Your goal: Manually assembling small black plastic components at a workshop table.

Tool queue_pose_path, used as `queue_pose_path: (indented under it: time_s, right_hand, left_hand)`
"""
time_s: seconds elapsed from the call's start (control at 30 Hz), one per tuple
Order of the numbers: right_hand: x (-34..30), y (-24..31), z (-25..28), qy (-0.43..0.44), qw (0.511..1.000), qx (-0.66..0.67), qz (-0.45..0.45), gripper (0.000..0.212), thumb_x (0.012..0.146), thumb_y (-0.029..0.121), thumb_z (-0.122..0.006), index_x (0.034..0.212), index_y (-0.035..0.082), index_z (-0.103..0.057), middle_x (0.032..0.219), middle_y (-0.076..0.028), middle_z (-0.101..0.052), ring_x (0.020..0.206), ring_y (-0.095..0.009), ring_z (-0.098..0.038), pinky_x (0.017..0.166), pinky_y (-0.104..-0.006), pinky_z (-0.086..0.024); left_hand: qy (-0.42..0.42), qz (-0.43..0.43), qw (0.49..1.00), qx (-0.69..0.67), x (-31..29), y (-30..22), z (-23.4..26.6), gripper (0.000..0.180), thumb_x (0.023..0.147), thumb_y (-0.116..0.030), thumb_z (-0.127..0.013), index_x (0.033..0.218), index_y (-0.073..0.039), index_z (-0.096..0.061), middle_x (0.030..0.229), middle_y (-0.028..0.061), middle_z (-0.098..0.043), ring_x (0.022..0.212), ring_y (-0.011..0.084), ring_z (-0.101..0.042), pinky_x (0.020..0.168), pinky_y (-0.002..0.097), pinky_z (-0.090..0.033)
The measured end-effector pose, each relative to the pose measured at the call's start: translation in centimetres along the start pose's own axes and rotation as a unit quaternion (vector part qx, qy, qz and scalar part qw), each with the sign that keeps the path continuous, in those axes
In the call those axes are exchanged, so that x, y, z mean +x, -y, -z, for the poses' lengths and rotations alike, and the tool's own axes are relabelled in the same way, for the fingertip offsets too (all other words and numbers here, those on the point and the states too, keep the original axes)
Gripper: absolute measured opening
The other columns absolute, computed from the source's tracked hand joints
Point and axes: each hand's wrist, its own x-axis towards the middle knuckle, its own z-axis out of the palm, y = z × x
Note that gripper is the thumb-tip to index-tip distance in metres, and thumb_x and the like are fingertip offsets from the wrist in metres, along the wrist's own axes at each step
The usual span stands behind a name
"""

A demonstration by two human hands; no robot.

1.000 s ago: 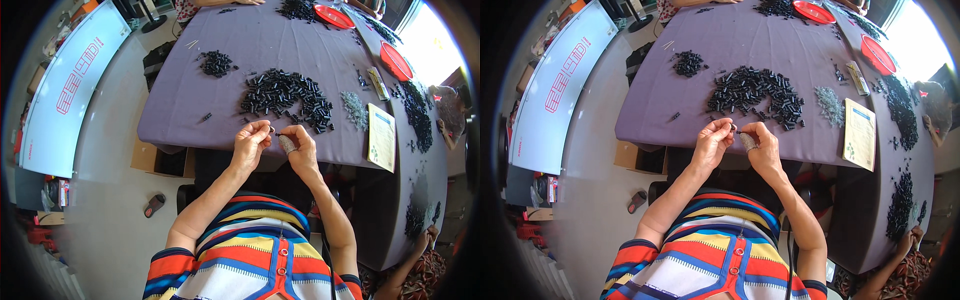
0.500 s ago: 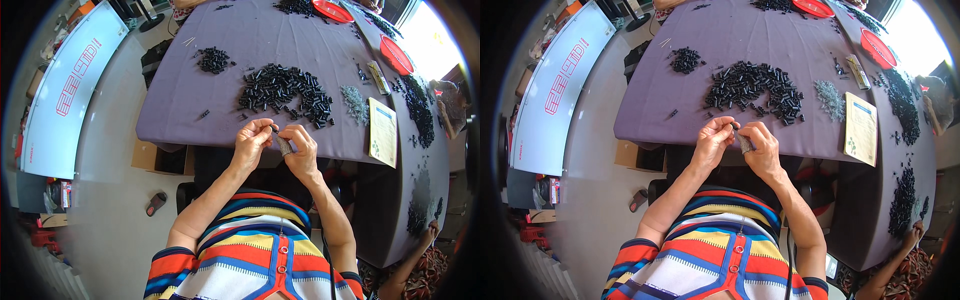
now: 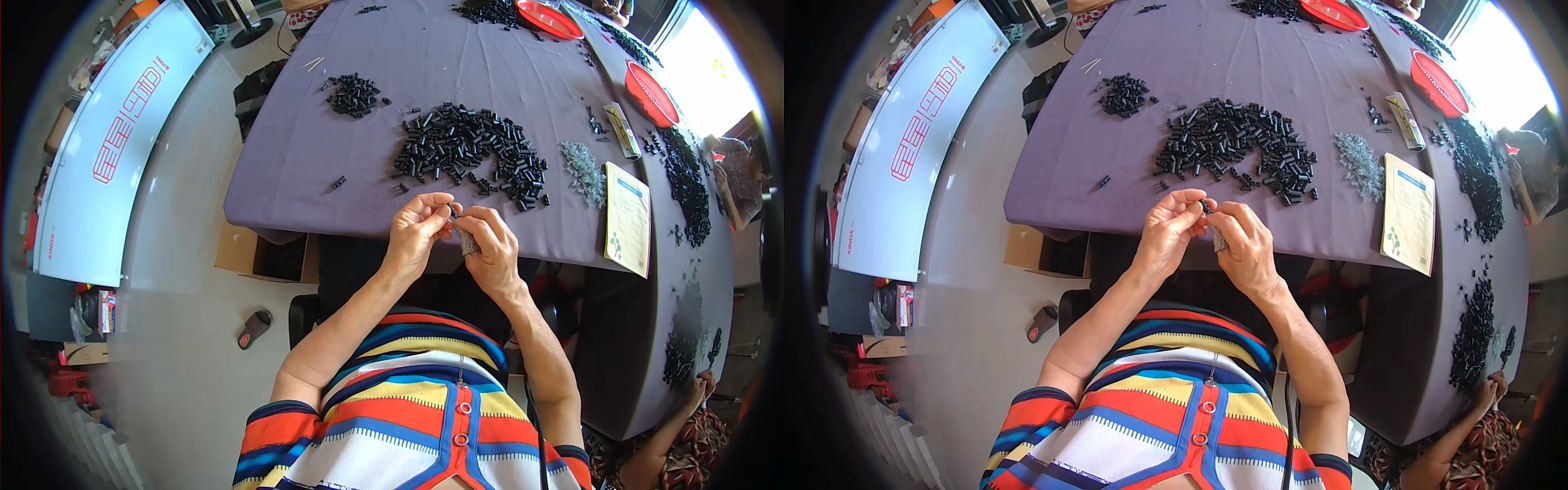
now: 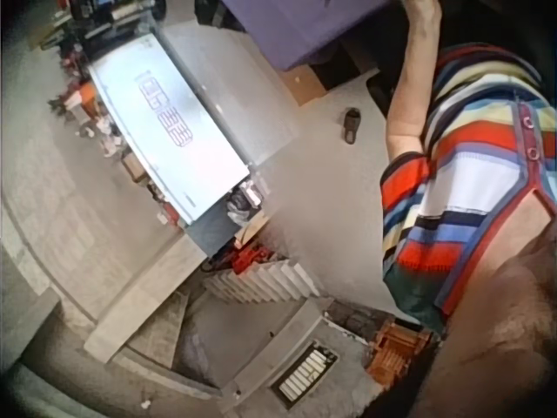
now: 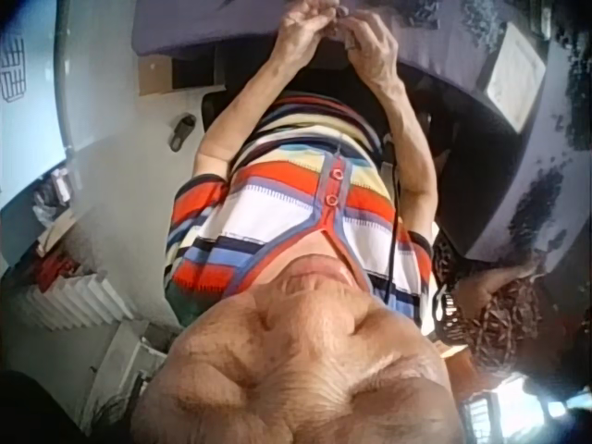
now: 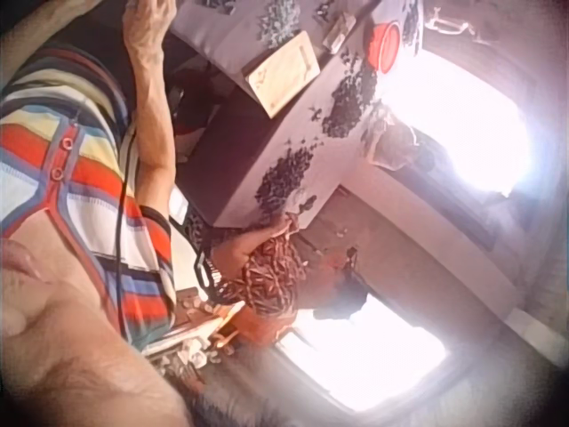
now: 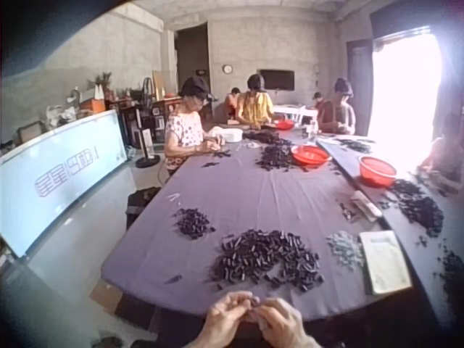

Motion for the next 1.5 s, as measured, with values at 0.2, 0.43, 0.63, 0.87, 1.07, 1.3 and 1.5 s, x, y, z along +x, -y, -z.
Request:
queue_pose_path:
  time_s: [0.2, 0.43, 0.63, 0.87, 1.07, 1.3, 1.5]
  right_hand:
    - [0.1, 0.2, 0.2, 0.006, 1.0, 0.007, -0.003, 0.043, 0.054, -0.013, -0.057, 0.094, 0.004, -0.058, 0.093, -0.012, -0.058, 0.081, -0.031, -0.06, 0.067, -0.0371, -0.05]
    - [0.0, 0.4, 0.2, -0.008, 0.999, 0.018, -0.046, 0.04, 0.054, -0.013, -0.055, 0.09, 0.004, -0.06, 0.092, -0.011, -0.061, 0.082, -0.032, -0.061, 0.069, -0.0374, -0.05]
    - [0.0, 0.4, 0.0, -0.009, 0.999, 0.005, -0.05, 0.039, 0.056, -0.013, -0.054, 0.09, 0.004, -0.06, 0.092, -0.011, -0.061, 0.082, -0.032, -0.061, 0.07, -0.0372, -0.051]
    - [0.0, 0.4, -0.1, -0.017, 0.99, 0.055, -0.128, 0.033, 0.062, -0.015, -0.056, 0.089, 0.003, -0.061, 0.089, -0.012, -0.063, 0.08, -0.03, -0.063, 0.069, -0.0338, -0.051]
    - [-0.3, 0.2, -0.3, -0.029, 0.967, 0.149, -0.207, 0.027, 0.065, -0.015, -0.058, 0.085, 0.002, -0.062, 0.087, -0.012, -0.065, 0.08, -0.028, -0.065, 0.069, -0.0307, -0.051]
    - [0.2, 0.1, -0.2, -0.025, 0.989, 0.073, -0.123, 0.024, 0.068, -0.013, -0.063, 0.085, 0.003, -0.06, 0.083, -0.01, -0.062, 0.072, -0.022, -0.063, 0.064, -0.0309, -0.05]
    - [-0.1, -0.6, 0.2, 0.005, 0.979, 0.12, -0.162, 0.025, 0.067, -0.008, -0.068, 0.088, 0.003, -0.059, 0.081, -0.008, -0.059, 0.068, -0.02, -0.061, 0.062, -0.03, -0.049]
  left_hand:
    - [-0.001, 0.005, 1.0, 0.001, 0.1, 0.2, 0.3, 0.017, 0.089, -0.005, -0.059, 0.106, -0.005, -0.059, 0.091, 0.0067, -0.067, 0.068, 0.0076, -0.057, 0.062, 0.0201, -0.047]
    - [-0.001, 0.016, 0.999, -0.029, 0.1, 0.2, 0.4, 0.015, 0.088, -0.002, -0.06, 0.103, -0.003, -0.06, 0.092, 0.009, -0.067, 0.068, 0.0088, -0.057, 0.062, 0.0211, -0.048]
    - [-0.011, -0.019, 0.999, -0.042, 0.0, 1.0, 0.4, 0.014, 0.088, 0.001, -0.059, 0.1, -0.004, -0.061, 0.093, 0.0101, -0.066, 0.072, 0.0105, -0.059, 0.065, 0.0226, -0.049]
    - [0.014, -0.013, 0.997, -0.07, 0.1, 1.1, 0.7, 0.014, 0.088, 0.002, -0.058, 0.099, -0.005, -0.061, 0.094, 0.0111, -0.066, 0.076, 0.0115, -0.06, 0.068, 0.0235, -0.049]
    - [0.014, -0.041, 0.998, -0.05, -0.1, 1.3, 0.2, 0.014, 0.088, 0.003, -0.057, 0.098, -0.004, -0.061, 0.093, 0.0105, -0.066, 0.077, 0.0107, -0.059, 0.067, 0.0225, -0.048]
    - [-0.016, -0.004, 1.0, -0.014, -0.1, 0.6, -0.1, 0.017, 0.089, 0.0, -0.057, 0.105, -0.004, -0.057, 0.092, 0.0088, -0.065, 0.07, 0.0081, -0.055, 0.063, 0.0209, -0.045]
    - [0.015, 0.033, 0.999, -0.022, 0.0, 0.1, 0.3, 0.026, 0.09, -0.001, -0.055, 0.115, -0.004, -0.048, 0.09, 0.0093, -0.064, 0.064, 0.006, -0.049, 0.058, 0.02, -0.041]
